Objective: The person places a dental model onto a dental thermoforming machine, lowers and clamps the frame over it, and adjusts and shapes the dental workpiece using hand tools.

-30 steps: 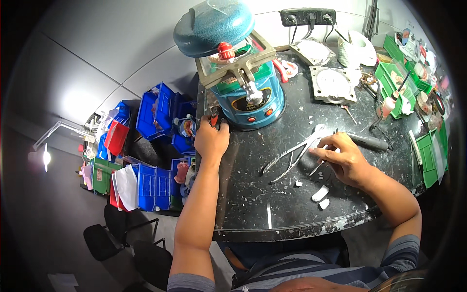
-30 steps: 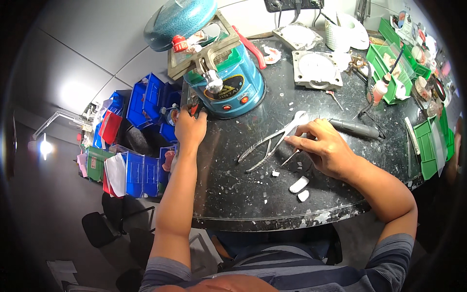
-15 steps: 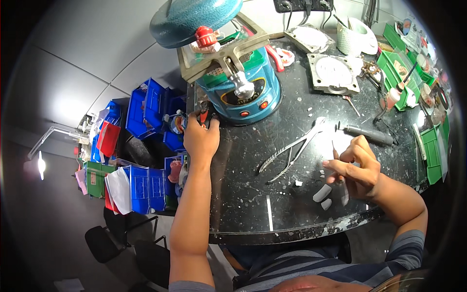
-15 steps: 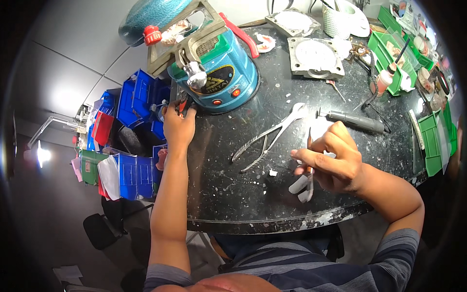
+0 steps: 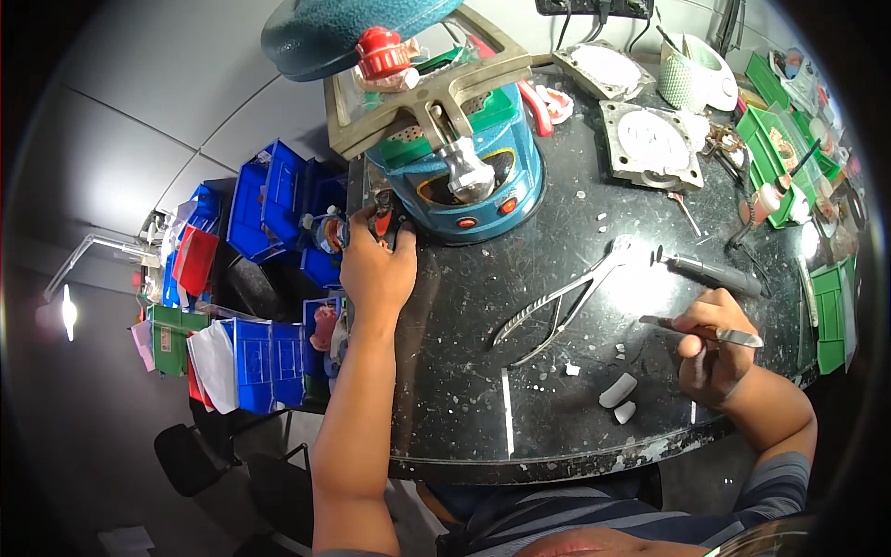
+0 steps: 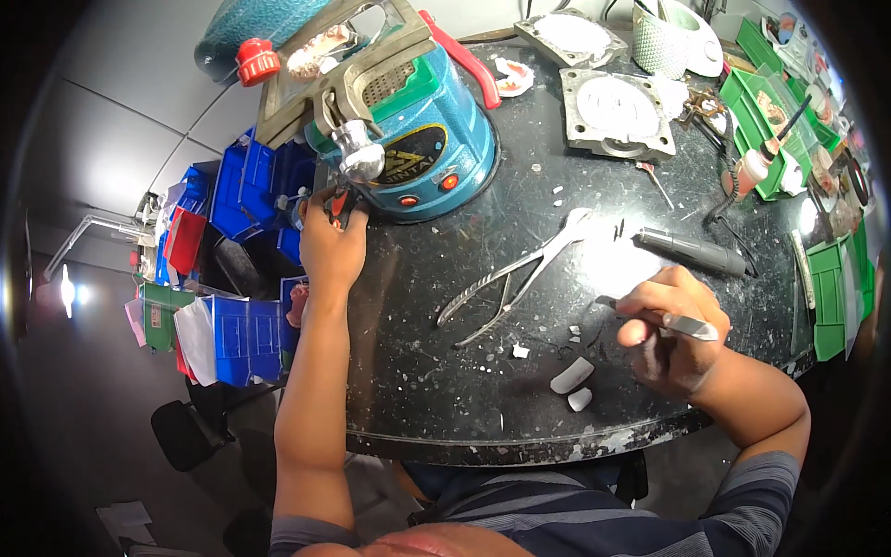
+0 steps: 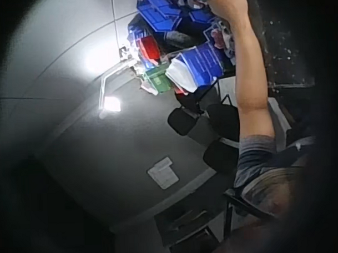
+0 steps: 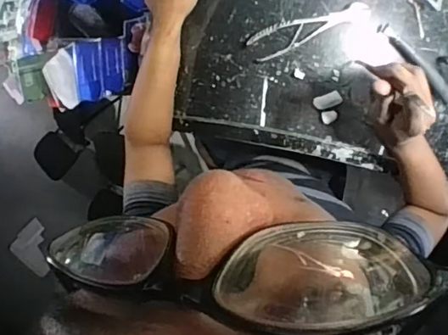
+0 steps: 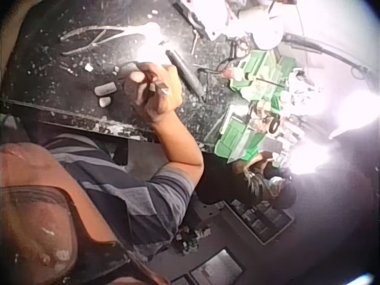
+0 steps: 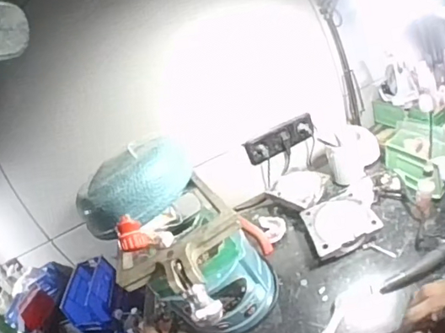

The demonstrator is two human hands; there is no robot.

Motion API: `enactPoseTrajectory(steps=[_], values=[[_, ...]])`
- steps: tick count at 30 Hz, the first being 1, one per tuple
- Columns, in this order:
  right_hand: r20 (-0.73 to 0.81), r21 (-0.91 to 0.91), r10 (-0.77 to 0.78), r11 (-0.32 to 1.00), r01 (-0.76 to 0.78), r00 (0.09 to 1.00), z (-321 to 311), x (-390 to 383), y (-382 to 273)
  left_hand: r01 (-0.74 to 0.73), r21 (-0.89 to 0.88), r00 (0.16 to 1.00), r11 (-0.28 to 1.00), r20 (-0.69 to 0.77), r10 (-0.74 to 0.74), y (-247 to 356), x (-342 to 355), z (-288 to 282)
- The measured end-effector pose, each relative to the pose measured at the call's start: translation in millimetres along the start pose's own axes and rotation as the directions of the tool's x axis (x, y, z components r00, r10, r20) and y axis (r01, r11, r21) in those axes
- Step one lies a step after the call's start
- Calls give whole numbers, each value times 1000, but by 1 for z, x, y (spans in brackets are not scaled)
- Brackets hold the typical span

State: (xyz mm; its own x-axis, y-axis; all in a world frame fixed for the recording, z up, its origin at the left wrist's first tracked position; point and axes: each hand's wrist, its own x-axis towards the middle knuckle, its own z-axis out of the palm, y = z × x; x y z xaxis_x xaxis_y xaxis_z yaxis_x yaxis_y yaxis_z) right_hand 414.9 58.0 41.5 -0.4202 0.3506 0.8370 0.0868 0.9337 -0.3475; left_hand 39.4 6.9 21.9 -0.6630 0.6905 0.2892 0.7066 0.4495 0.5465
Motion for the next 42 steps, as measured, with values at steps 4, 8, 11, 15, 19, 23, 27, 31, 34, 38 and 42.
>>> enactPoseTrajectory(steps=[4,8,11,15,19,23,27,31,34,38,42], values=[[177,-11,66,998,-66,982,-12,-1,-1,0,-14,1000,1000,-4,0,-4,0,1],[168,70,5,997,-17,986,-6,-3,3,-13,-17,1000,1000,-8,13,-1,-1,2],[192,78,25,996,-40,981,-4,0,3,9,-21,1000,1000,8,-9,2,-1,-2],[254,108,7,993,-36,967,-8,2,4,-14,-21,1000,1000,-12,14,1,-2,-1],[308,148,30,986,-79,951,-12,4,2,0,-29,1000,1000,0,0,3,-1,-2],[288,115,51,989,-88,956,-9,2,2,-1,-20,1000,1000,-3,1,4,-2,-2],[328,51,40,997,-60,944,-8,3,1,-24,-16,1000,1000,0,24,-1,1,0],[373,67,55,994,-86,926,-11,3,2,-24,-7,1000,1000,-7,24,-1,0,1],[377,76,49,994,-84,925,-11,5,3,-34,8,999,999,-12,35,0,0,-1],[393,80,43,994,-80,919,-12,6,4,-12,21,1000,1000,2,12,1,0,-2],[380,94,41,992,-83,924,-11,5,5,-5,26,1000,1000,8,5,2,0,-1]])
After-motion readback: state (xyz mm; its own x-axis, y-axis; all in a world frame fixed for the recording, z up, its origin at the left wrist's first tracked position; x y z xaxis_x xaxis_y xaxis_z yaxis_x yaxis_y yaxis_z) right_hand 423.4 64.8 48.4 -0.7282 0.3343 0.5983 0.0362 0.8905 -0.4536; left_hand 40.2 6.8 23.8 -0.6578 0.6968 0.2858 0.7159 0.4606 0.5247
